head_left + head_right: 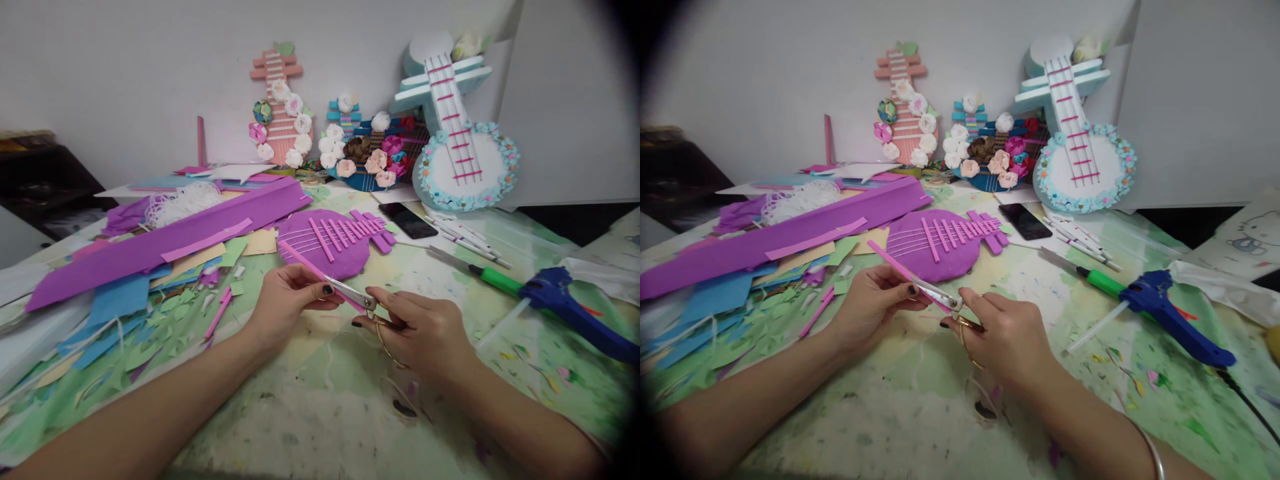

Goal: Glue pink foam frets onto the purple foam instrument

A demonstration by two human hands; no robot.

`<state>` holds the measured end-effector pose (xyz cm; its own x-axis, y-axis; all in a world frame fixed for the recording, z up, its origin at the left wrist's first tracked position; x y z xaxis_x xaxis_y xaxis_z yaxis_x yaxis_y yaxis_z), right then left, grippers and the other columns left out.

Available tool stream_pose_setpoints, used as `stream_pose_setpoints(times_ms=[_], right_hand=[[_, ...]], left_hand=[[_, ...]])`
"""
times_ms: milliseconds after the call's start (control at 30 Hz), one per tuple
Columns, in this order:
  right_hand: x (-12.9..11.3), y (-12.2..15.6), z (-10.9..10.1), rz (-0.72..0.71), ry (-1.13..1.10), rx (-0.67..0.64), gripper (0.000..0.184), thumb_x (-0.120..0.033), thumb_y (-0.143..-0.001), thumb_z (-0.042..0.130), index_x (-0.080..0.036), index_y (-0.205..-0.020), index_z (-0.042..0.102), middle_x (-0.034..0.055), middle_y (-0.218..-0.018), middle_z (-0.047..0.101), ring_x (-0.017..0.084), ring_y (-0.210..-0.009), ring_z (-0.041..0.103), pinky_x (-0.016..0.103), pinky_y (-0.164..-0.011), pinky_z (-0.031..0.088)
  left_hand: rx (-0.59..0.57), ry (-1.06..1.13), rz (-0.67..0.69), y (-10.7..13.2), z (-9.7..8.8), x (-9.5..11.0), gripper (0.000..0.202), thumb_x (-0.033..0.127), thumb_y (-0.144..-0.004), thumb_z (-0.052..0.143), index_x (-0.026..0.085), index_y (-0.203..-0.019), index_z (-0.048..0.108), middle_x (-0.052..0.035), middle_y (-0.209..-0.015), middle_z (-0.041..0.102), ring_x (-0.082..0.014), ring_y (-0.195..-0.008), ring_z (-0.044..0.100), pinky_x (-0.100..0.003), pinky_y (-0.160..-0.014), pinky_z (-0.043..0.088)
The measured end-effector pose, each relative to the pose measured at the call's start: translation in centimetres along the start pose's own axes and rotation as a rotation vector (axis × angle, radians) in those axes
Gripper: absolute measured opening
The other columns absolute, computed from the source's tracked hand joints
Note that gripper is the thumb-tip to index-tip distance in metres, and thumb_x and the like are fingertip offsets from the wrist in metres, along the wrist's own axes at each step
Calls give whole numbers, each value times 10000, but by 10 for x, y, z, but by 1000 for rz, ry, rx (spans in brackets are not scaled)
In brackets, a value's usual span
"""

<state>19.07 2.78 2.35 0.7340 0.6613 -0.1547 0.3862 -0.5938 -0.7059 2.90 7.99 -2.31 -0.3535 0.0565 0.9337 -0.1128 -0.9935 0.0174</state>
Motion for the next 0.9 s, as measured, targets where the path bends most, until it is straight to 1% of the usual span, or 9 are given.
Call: stream_pose_setpoints(times_ms=[100,267,467,567,700,900], right_hand=[[-2,-1,-1,-14,-1,20,347,-396,-858,595,-78,-934,710,8,-520,604,91,-424,524,205,-401,373],[0,0,-1,-12,-6,25,362,-417,-849,603,-79,-918,715,15,-531,617,93,-428,538,206,-407,388],[1,2,2,13,-22,-7,379,-410,-832,628,-70,-977,709,23,-563,624,99,-441,532,222,-411,393],[0,1,2,6,-28,-7,370,-413,-842,613,-74,-946,716,19,-541,615,95,-422,520,218,-389,379],[-1,0,1,-4,-27,5,380,-424,-857,589,-71,-909,719,22,-527,617,104,-433,549,216,-402,398],[2,1,3,27,-54,-17,369,-404,-823,639,-78,-982,708,20,-576,628,101,-446,530,224,-419,394]], left_hand=[[5,-2,4,0,0,0,171,188,-583,820,106,-641,681,-34,-602,710,-153,-562,691,-209,-563,584],[13,3,-2,-1,-1,-1,170,184,-579,818,106,-635,678,-30,-589,704,-154,-558,690,-205,-557,581],[-2,-33,14,0,-1,-1,138,161,-603,798,103,-652,682,-40,-610,711,-168,-575,697,-227,-573,589],[-6,-44,18,-1,-2,-2,125,153,-612,789,105,-655,682,-38,-609,711,-170,-581,699,-234,-585,592],[7,-47,9,-2,-3,-4,123,151,-622,782,107,-670,677,-40,-623,715,-176,-595,703,-239,-588,591],[10,-65,15,-1,-2,-1,106,138,-623,772,106,-665,680,-40,-619,714,-172,-586,700,-227,-571,585]])
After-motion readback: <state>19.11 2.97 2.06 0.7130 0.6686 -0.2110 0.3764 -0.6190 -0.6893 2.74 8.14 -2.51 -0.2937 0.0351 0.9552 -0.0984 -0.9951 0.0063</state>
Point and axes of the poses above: each hand's wrist, its own y-axis away from the middle knuckle, its own z-axis out of the palm, x = y × z, the point moved 8 cm from there along -y, towards the middle knuckle
